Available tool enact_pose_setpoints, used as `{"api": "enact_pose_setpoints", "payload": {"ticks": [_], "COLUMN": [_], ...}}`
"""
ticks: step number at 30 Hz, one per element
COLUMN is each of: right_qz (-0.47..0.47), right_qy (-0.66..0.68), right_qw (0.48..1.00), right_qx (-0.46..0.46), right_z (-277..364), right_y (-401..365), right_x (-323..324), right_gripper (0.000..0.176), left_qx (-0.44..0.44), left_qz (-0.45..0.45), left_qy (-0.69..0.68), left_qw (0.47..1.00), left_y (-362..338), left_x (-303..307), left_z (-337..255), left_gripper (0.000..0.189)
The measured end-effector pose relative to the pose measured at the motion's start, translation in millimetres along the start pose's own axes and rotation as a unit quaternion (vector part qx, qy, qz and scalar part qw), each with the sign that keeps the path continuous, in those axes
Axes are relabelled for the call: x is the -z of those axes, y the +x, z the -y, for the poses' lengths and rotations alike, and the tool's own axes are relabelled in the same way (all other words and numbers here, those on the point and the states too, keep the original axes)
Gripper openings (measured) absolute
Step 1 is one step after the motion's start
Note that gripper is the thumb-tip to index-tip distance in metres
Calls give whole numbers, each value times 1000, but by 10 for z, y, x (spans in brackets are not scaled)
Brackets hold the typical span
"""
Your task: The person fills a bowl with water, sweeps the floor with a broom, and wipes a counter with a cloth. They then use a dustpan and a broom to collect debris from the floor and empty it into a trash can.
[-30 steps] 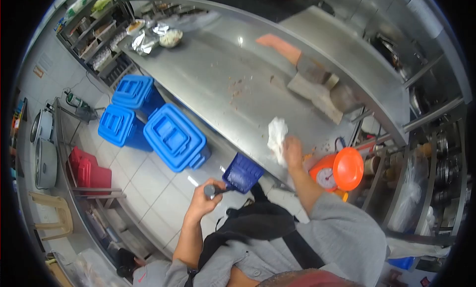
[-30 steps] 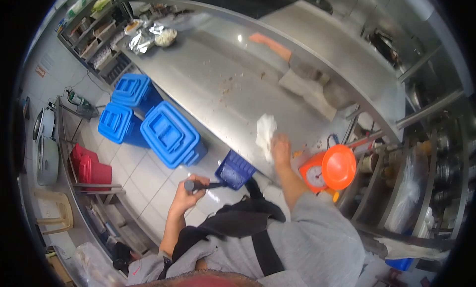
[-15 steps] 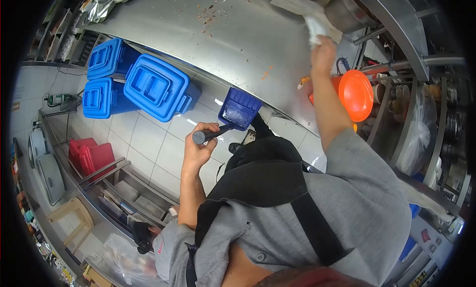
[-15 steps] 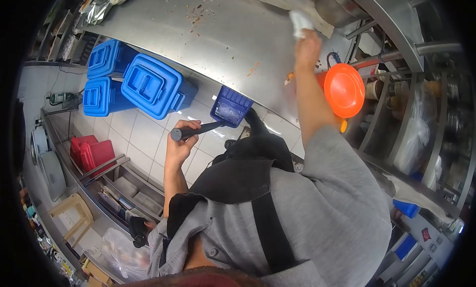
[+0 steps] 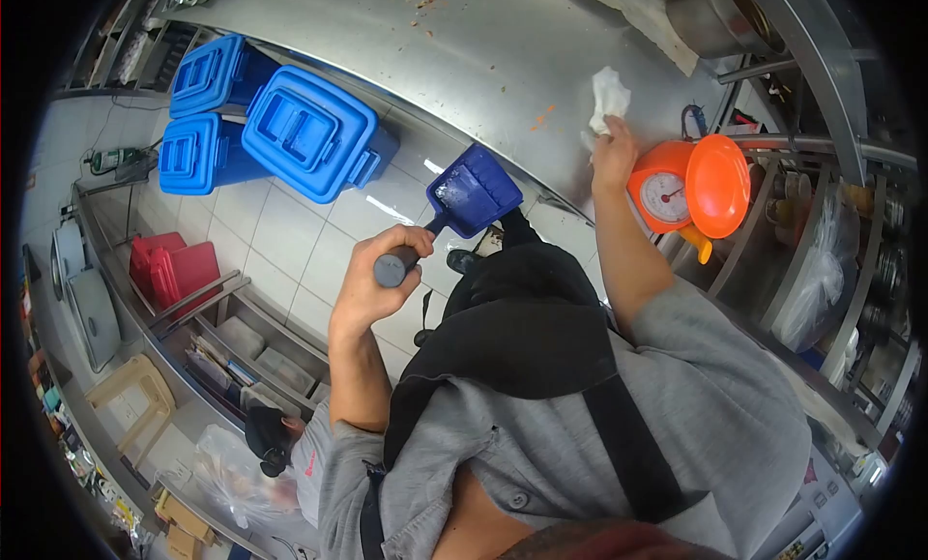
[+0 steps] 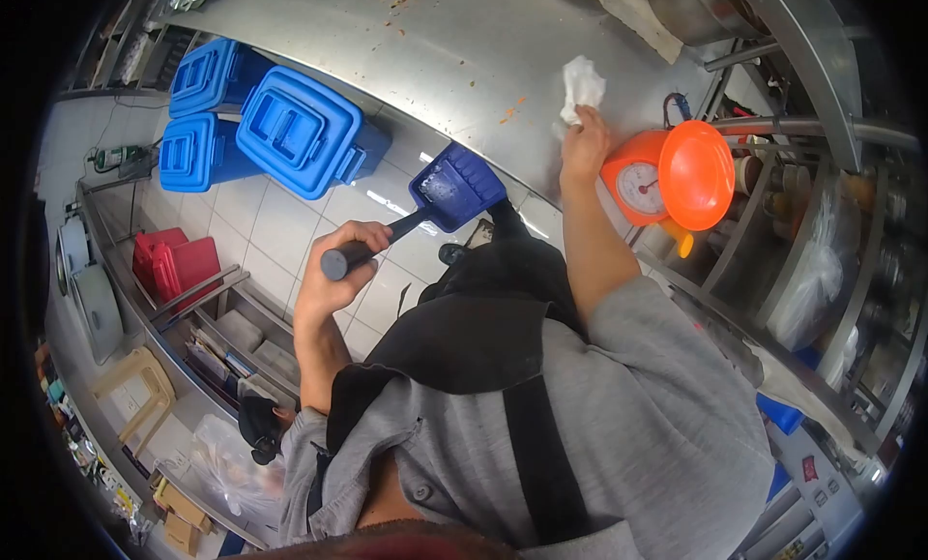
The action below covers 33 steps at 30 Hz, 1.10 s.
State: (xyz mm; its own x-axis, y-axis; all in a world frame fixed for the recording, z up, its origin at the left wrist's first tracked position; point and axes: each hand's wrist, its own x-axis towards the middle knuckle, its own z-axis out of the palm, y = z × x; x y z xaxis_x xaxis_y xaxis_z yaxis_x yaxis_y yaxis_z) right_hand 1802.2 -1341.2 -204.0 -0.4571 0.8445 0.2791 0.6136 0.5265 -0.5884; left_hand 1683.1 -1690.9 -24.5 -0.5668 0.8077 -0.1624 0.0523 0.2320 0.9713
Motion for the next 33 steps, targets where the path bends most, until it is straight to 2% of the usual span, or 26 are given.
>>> {"api": "enact_pose_setpoints", "payload": {"ticks": [5, 7, 9, 10, 12, 13, 15, 17, 18, 19, 20, 21, 22, 23, 25, 27, 29, 32, 33], "right_qz": [54, 146, 182, 181, 239, 240, 184, 139, 93, 47, 50, 16, -17, -14, -4, 19, 59, 104, 172], "right_qy": [58, 87, 115, 116, 214, 216, 259, 224, 176, 129, 131, 193, 254, 258, 92, 67, 135, 141, 170], "right_qw": [995, 975, 960, 960, 942, 941, 948, 964, 980, 990, 990, 980, 963, 963, 994, 994, 985, 974, 957], "right_qx": [52, 145, 180, 179, 100, 98, 24, -35, -28, -19, -14, -49, -85, -82, 53, 85, 88, 146, 159], "right_z": [485, 712, 1000, 1099, 1306, 1303, 1100, 844, 566, 234, -221, -739, -976, -666, 149, 736, 1130, 1622, 1706], "right_y": [-251, -406, -633, -674, -678, -664, -543, -450, -458, -480, -587, -786, -879, -859, -912, -811, -737, -691, -652], "right_x": [-253, -422, -520, -515, -436, -342, -12, 472, 607, 639, 482, 206, 26, 8, -124, -370, -766, -1044, -1105], "right_gripper": [31, 32, 33, 33, 34, 34, 33, 31, 30, 29, 29, 28, 27, 27, 30, 34, 37, 35, 35], "left_qx": [-44, -76, -78, -90, -106, -104, -115, -119, -121, -122, -123, -123, -130, -131, -139, -155, -153, -150, -147], "left_qz": [-5, -29, -30, -45, -71, -71, -90, -103, -115, -120, -126, -132, -131, -136, -140, -136, -143, -168, -182], "left_qy": [-38, -77, -76, -79, -91, -90, -85, -91, -95, -96, -94, -91, -92, -90, -90, -85, -101, -92, -92], "left_qw": [998, 994, 994, 992, 988, 988, 986, 983, 981, 981, 980, 979, 978, 978, 976, 975, 973, 970, 968], "left_y": [-196, -230, -259, -280, -340, -377, -452, -534, -575, -609, -637, -673, -700, -722, -747, -769, -822, -872, -875], "left_x": [235, 262, 289, 298, 318, 338, 383, 439, 472, 510, 548, 593, 641, 682, 764, 839, 919, 996, 1018], "left_z": [-182, -272, -358, -393, -428, -448, -488, -494, -498, -513, -539, -545, -532, -532, -565, -592, -613, -654, -675], "left_gripper": [24, 24, 26, 27, 30, 30, 30, 30, 30, 30, 29, 29, 30, 30, 31, 33, 30, 32, 32]}}
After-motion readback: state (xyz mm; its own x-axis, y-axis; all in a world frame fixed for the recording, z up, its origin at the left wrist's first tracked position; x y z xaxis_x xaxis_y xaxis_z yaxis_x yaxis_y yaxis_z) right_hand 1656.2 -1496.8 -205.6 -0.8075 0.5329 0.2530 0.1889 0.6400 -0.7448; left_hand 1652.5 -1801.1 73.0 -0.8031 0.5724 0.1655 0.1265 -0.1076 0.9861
